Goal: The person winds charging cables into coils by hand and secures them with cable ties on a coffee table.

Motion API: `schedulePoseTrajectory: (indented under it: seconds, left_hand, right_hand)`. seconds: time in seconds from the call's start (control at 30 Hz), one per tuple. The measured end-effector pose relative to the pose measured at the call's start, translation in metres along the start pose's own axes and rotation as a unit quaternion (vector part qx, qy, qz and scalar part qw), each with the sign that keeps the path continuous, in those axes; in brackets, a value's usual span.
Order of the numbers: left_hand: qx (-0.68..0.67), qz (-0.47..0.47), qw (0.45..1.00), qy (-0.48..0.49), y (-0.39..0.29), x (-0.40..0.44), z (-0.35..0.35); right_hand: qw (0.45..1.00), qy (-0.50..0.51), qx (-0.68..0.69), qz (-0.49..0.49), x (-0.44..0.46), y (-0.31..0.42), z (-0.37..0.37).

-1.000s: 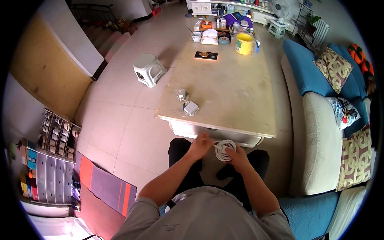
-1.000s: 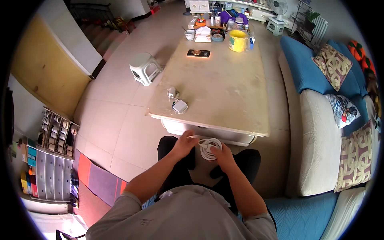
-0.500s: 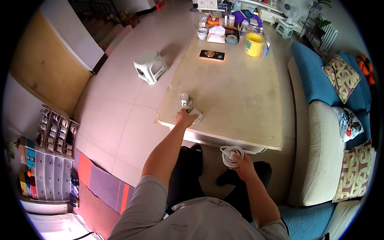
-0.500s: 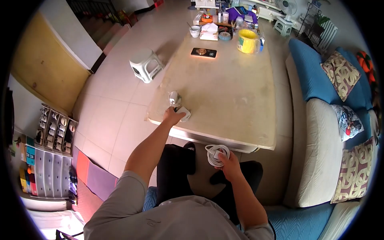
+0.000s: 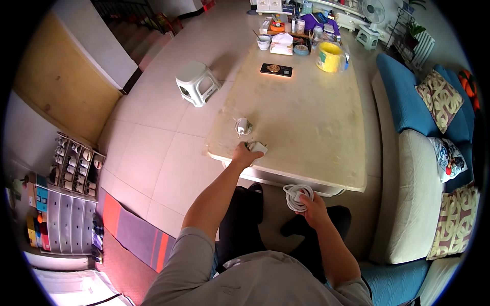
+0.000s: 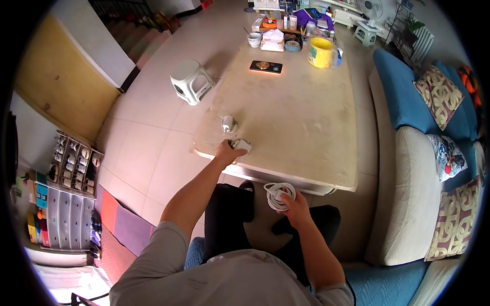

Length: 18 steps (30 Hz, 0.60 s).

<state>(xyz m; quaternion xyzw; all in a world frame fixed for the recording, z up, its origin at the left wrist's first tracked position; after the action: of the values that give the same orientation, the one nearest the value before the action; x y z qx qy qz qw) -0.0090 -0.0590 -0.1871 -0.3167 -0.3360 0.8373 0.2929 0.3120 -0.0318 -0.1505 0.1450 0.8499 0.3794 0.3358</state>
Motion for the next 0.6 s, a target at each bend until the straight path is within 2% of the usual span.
schedulePoseTrajectory:
  seconds: [0.03, 0.07, 0.17, 0.23, 0.33, 0.47, 0.53, 0.57, 0.6]
  left_hand:
    - [-0.019, 0.016, 1.0, 0.019, 0.004, 0.0, -0.002]
    - [-0.14, 0.027, 0.989, 0.035, 0.014, 0.003, -0.007]
    - [-0.303, 0.057, 0.95, 0.055, 0.022, 0.017, 0.004]
    - [-0.349, 0.015, 0.937, 0.024, 0.003, 0.024, 0.026]
    - [-0.23, -0.017, 0.968, -0.102, -0.036, 0.032, 0.058]
    - [-0.005, -0.011, 0.994, -0.106, -0.044, 0.071, 0.04]
    - [0.055, 0.023, 0.996, -0.065, -0.014, 0.103, 0.018]
    - [0.054, 0.042, 0.998, -0.013, -0.004, 0.121, 0.009]
    - [0.077, 0.065, 0.995, -0.024, -0.018, 0.114, 0.012]
  right_hand:
    - [1.0, -0.008, -0.003, 0.0, -0.002, 0.001, 0.0]
    - [1.0, -0.005, 0.0, -0.002, -0.001, 0.0, 0.002]
    - [1.0, -0.003, 0.005, -0.008, 0.003, -0.005, 0.011]
    - [1.0, -0.007, 0.006, -0.015, 0.006, -0.008, 0.017]
    - [0.999, -0.028, 0.006, -0.02, 0.019, -0.024, 0.031]
    - [0.998, -0.053, 0.005, -0.045, 0.029, -0.029, 0.035]
    - [0.998, -0.05, 0.006, -0.041, 0.033, -0.023, 0.035]
    - [0.998, -0.046, 0.007, -0.034, 0.029, -0.015, 0.03]
    - [0.999, -0.04, 0.007, -0.03, 0.026, -0.01, 0.029]
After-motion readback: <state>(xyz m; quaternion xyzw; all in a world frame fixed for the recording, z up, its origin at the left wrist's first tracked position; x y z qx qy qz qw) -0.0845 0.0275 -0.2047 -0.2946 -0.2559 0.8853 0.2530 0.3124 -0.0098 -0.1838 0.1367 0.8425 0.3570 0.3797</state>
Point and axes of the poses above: each hand's wrist, its own x-axis towards the middle knuckle, its own z-axis out of the back of the hand, y = z × x, the point moved 5 cm from there along x, towards the middle knuckle, and after that the axes turned 6 degrees about y, right-handed, at the moved point
